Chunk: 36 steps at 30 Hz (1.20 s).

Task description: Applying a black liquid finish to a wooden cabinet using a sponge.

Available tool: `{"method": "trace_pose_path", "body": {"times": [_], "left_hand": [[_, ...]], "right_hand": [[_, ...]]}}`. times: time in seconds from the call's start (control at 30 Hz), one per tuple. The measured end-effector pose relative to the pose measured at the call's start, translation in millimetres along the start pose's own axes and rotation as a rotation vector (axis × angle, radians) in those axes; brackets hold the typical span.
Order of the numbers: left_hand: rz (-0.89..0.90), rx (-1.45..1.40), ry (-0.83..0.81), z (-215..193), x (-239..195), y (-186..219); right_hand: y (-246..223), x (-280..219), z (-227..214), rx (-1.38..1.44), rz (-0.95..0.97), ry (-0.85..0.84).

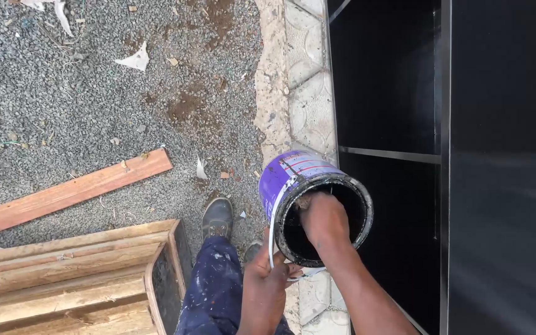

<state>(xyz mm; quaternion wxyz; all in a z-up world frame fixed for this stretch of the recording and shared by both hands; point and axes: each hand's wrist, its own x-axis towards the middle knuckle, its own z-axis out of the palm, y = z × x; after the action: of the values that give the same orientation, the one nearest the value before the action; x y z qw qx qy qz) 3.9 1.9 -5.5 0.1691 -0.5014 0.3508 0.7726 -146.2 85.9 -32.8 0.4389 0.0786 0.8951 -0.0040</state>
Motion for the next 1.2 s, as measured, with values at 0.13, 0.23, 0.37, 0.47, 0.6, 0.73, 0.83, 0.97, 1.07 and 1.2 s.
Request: {"method": "trace_pose_path", "body": {"times": [0.13, 0.23, 0.37, 0.47, 0.6, 0.73, 0.83, 0.97, 1.07, 1.2], "left_hand": [[-0.040, -0.006, -0.005, -2, 1, 9], [-0.024, -0.041, -0.046, -5, 8, 9], [-0.026, -0.017, -0.043, -8, 17, 16], [0.000, -0.028, -0.079, -9, 22, 32], [-0.005, -0.011, -0.049, -13, 32, 45], [0.003, 0.070, -0.030, -18, 39, 58], [-0.010, 0.160, -0.016, -20, 43, 70], [-0.035, 0.230, 0.001, -28, 52, 77], [-0.083, 0.218, 0.014, -33, 57, 85], [-0.088, 0.296, 0.030, -32, 61, 98]], "right_hand": [[-5, 4, 3, -0.024, 0.011, 0.004], [-13, 1, -5, -0.012, 0.028, -0.001], [-21, -9, -25, 0.403, 0.020, -0.060], [-14, -11, -28, 0.946, 0.091, -0.158], [-3, -7, -27, 1.336, 0.307, -0.268], [-25, -9, -33, 1.325, 0.368, -0.241], [-36, -4, -30, 1.108, 0.124, -0.333], [-39, 10, -28, 0.952, 0.117, -0.477], [-11, 38, -4, 1.212, 0.140, -0.618], [-1, 50, 8, 1.477, 0.271, -0.617]]}}
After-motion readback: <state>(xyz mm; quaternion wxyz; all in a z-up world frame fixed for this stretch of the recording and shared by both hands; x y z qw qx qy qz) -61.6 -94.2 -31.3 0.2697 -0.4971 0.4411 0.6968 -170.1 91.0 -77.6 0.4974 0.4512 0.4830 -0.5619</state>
